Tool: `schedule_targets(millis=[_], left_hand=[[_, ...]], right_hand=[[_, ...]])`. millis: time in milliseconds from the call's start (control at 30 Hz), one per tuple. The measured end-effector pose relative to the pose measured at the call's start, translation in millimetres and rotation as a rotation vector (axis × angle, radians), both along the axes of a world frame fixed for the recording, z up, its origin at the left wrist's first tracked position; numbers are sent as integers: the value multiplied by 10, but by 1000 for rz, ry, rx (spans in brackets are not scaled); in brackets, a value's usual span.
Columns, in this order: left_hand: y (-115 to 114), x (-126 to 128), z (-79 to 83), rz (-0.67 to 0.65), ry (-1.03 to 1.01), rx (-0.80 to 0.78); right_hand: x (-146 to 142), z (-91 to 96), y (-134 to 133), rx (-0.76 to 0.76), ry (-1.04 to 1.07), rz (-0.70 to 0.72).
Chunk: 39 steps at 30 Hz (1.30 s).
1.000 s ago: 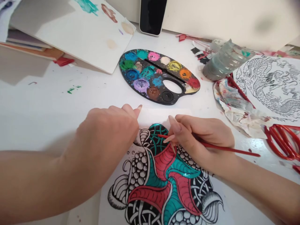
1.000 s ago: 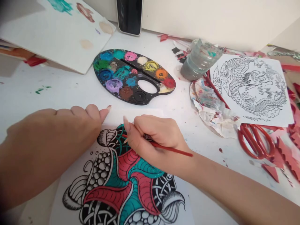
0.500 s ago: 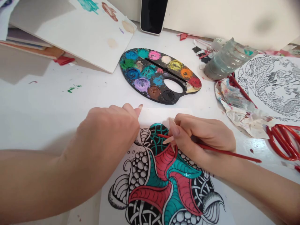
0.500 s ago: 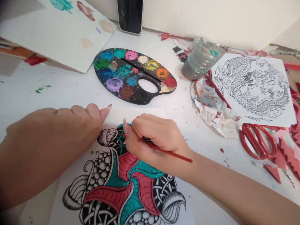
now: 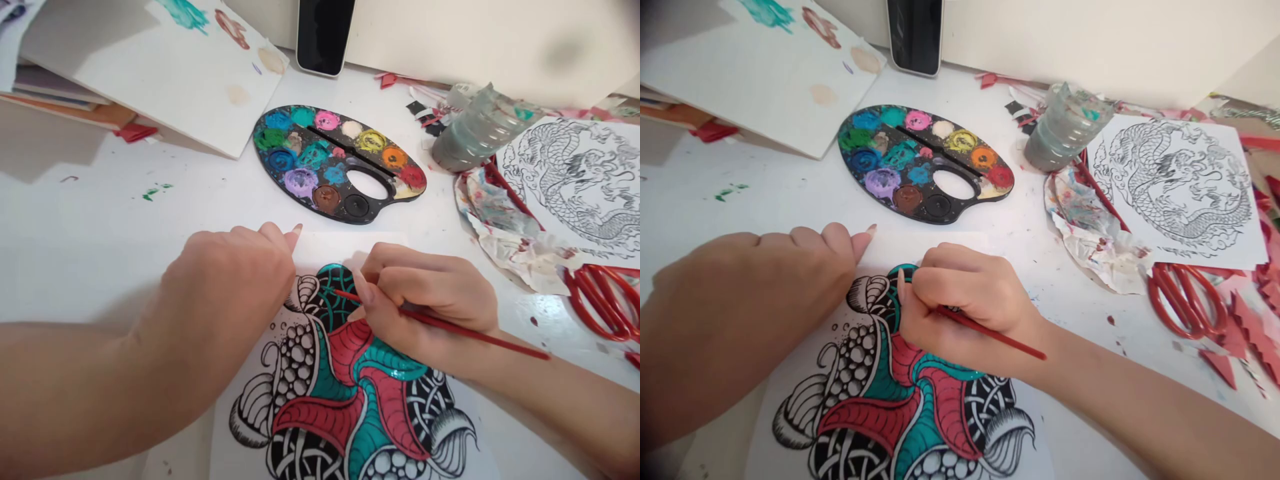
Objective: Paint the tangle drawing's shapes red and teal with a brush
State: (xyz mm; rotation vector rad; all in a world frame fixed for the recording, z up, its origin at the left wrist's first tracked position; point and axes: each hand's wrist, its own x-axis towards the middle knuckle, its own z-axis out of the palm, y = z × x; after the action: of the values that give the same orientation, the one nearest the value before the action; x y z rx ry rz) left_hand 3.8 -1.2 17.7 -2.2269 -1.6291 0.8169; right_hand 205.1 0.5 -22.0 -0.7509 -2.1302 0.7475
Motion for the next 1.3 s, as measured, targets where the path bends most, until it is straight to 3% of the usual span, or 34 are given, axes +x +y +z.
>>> schedule_targets(millis=[533,1167,1300], left_hand=[[-16,-12,14,-86,115,-30],[24,-2,23,-17,52,-49],[10,17,14,-63,146,-66]], right_hand=[[-20,26,-2,-1,-20,-5],[-2,38,-1,-18,-1,-1],[-14,-8,-28,-143,106,-40]])
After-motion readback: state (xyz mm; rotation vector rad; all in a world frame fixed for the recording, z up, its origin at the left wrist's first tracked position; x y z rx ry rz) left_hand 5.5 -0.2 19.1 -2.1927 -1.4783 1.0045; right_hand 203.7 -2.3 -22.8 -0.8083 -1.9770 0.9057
